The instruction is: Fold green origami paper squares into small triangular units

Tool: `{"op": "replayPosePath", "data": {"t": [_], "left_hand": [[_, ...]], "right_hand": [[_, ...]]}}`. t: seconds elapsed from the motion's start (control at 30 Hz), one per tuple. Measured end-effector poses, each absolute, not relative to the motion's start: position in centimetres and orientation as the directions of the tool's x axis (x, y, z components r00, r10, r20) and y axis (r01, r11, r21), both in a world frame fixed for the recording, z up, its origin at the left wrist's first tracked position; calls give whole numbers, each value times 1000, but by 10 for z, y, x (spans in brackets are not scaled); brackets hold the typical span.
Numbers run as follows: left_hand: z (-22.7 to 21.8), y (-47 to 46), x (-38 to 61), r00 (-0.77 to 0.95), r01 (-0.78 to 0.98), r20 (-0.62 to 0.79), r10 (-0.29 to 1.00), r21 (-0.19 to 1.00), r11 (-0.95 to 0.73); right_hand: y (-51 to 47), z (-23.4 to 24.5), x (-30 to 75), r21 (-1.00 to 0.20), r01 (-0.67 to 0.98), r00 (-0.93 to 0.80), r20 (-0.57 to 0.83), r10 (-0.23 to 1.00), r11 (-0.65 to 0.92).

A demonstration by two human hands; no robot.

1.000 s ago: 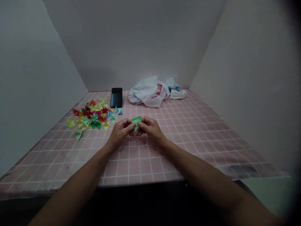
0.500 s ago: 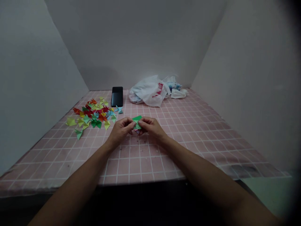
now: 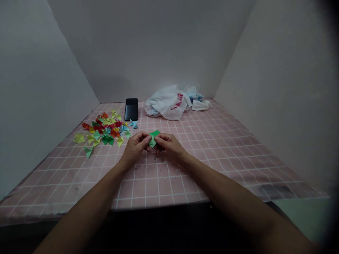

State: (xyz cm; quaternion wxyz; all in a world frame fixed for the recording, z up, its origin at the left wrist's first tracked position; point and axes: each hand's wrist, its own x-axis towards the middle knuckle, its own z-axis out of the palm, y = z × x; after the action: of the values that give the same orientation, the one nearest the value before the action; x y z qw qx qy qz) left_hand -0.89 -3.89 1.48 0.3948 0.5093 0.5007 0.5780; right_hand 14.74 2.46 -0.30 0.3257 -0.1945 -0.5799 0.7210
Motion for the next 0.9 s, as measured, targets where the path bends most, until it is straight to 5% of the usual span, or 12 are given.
{"op": "replayPosePath", "data": {"t": [0.9], "left_hand": [[13,-43,-2,-240,7,121,963,992,-123]], "right_hand": [[24,-2,145,-978,-151,-633,208,746,145]]}}
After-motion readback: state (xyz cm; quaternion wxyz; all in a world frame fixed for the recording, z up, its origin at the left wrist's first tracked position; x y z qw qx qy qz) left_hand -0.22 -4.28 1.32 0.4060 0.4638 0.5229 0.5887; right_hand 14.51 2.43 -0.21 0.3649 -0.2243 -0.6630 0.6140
